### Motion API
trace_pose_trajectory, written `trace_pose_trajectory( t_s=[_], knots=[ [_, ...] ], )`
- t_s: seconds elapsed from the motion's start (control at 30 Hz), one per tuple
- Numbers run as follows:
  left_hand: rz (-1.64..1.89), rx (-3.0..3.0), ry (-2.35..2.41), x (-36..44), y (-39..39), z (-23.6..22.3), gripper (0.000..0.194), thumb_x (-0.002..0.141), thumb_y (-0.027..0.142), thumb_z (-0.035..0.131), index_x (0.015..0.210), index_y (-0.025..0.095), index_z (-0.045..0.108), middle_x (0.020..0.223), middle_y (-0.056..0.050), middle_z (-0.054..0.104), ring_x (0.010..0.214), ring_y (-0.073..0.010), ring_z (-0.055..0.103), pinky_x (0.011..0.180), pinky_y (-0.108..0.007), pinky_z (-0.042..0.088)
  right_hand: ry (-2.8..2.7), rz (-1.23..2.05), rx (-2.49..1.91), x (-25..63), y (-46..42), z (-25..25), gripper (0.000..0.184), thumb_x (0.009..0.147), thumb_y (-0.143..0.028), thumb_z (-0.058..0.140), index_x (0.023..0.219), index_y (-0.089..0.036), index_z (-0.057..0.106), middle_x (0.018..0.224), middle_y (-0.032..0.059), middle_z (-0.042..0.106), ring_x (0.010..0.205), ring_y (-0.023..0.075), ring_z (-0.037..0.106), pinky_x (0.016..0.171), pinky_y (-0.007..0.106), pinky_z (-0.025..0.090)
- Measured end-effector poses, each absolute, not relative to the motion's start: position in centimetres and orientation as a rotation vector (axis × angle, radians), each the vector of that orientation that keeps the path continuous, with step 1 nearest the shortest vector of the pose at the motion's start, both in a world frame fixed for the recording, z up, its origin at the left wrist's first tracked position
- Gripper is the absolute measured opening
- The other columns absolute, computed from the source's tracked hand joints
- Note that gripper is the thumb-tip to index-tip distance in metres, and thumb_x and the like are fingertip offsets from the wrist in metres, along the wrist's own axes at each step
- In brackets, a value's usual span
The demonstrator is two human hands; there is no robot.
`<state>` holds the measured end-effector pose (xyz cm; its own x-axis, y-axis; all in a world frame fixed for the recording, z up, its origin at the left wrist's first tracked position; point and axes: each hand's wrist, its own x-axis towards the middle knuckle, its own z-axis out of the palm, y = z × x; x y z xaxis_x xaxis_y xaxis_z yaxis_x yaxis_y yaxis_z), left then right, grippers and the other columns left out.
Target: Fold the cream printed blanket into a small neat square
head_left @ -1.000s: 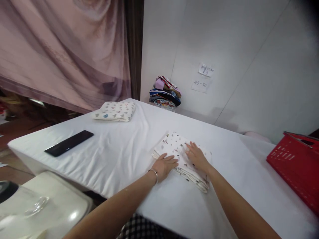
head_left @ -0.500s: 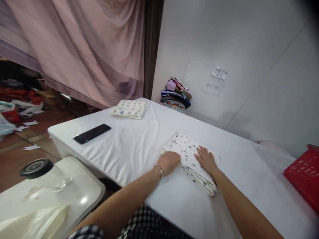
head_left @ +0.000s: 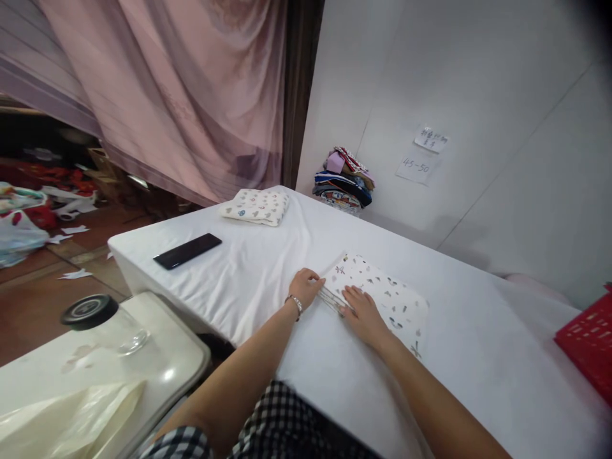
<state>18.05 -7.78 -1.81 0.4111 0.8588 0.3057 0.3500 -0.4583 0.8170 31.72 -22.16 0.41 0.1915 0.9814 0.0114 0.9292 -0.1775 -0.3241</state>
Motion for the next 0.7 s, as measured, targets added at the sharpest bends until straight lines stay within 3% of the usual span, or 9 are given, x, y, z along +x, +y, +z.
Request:
trace_pose_trajectory(
  t_s=[0.27, 0.47, 0.7],
  knots=[
    [1.170, 1.866, 0.773, 18.3, -8.0, -1.6, 0.012, 0.070, 0.019, 0.058, 0.059, 0.019, 0.052, 0.089, -0.001, 0.059, 0.089, -0.0137, 0.055, 0.086, -0.030, 0.041, -1.881, 0.202, -2.198, 31.7, -22.7, 0.4, 0.047, 0.088, -0.036, 0.034, 0.134, -0.026, 0.038, 0.145, 0.0013, 0.029, 0.134, 0.0190, 0.019, 0.108, 0.042, 0.014],
    [1.103, 1.902, 0.929, 18.1, -7.9, -1.6, 0.006, 0.066, 0.016, 0.055, 0.062, 0.020, 0.055, 0.086, 0.000, 0.060, 0.086, -0.0150, 0.055, 0.077, -0.027, 0.043, -1.771, 0.162, -2.131, 31.7, -22.5, 0.4, 0.041, 0.088, -0.039, 0.035, 0.123, -0.025, 0.052, 0.136, 0.0032, 0.043, 0.128, 0.0207, 0.032, 0.105, 0.042, 0.022],
    [0.805, 1.970, 1.126, 18.0, -8.1, -1.5, 0.008, 0.071, 0.027, 0.054, 0.066, 0.021, 0.055, 0.062, 0.003, 0.057, 0.061, -0.0128, 0.053, 0.057, -0.024, 0.039, -1.718, 0.083, -2.025, 31.8, -21.6, 0.4, 0.032, 0.088, -0.032, 0.037, 0.099, -0.024, 0.066, 0.115, 0.0037, 0.060, 0.111, 0.0188, 0.049, 0.097, 0.036, 0.033]
  ],
)
